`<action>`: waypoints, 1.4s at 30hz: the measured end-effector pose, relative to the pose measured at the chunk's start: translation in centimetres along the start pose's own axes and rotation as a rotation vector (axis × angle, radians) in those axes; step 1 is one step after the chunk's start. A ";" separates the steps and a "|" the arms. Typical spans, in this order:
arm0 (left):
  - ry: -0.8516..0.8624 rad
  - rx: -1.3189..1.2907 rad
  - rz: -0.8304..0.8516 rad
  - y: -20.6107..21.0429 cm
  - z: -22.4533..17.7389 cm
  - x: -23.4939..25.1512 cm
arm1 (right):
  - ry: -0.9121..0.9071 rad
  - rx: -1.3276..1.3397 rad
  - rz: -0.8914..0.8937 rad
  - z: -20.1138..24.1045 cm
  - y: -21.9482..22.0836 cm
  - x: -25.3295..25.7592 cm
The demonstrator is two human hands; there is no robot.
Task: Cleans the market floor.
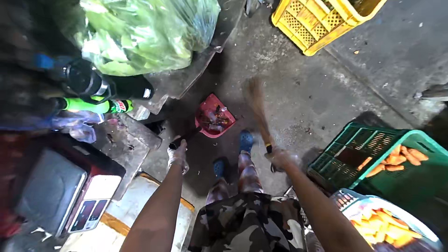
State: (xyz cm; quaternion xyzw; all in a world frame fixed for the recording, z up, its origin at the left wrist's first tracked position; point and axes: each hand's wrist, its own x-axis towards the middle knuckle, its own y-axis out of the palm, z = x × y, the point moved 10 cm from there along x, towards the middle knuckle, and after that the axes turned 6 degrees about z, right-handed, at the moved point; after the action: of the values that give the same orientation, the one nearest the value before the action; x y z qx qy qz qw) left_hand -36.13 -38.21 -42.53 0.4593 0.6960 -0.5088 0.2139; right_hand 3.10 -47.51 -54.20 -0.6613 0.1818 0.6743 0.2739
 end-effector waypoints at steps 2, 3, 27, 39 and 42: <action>0.016 0.008 -0.006 -1.0 0.6 0.2 | -0.066 -0.053 0.102 0.8 4.9 -1.8; 0.021 0.007 -0.007 -1.6 1.2 0.4 | -0.123 -0.060 0.128 0.6 6.7 -3.1; -0.020 -0.085 -0.031 -16.7 17.0 -0.6 | -0.072 -0.462 0.072 -2.5 14.3 -7.1; 0.137 -0.003 -0.063 -17.4 32.4 6.0 | 0.040 -0.256 0.154 -3.0 26.6 -9.9; 0.132 -0.013 -0.076 -16.9 31.4 4.6 | -0.093 -0.191 0.215 -2.6 29.6 -14.9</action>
State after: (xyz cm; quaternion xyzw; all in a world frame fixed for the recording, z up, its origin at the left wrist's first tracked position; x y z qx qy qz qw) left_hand -58.16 -65.74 -49.71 0.4635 0.7288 -0.4809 0.1509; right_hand -13.29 -74.18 -43.07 -0.6290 0.1738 0.7439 0.1441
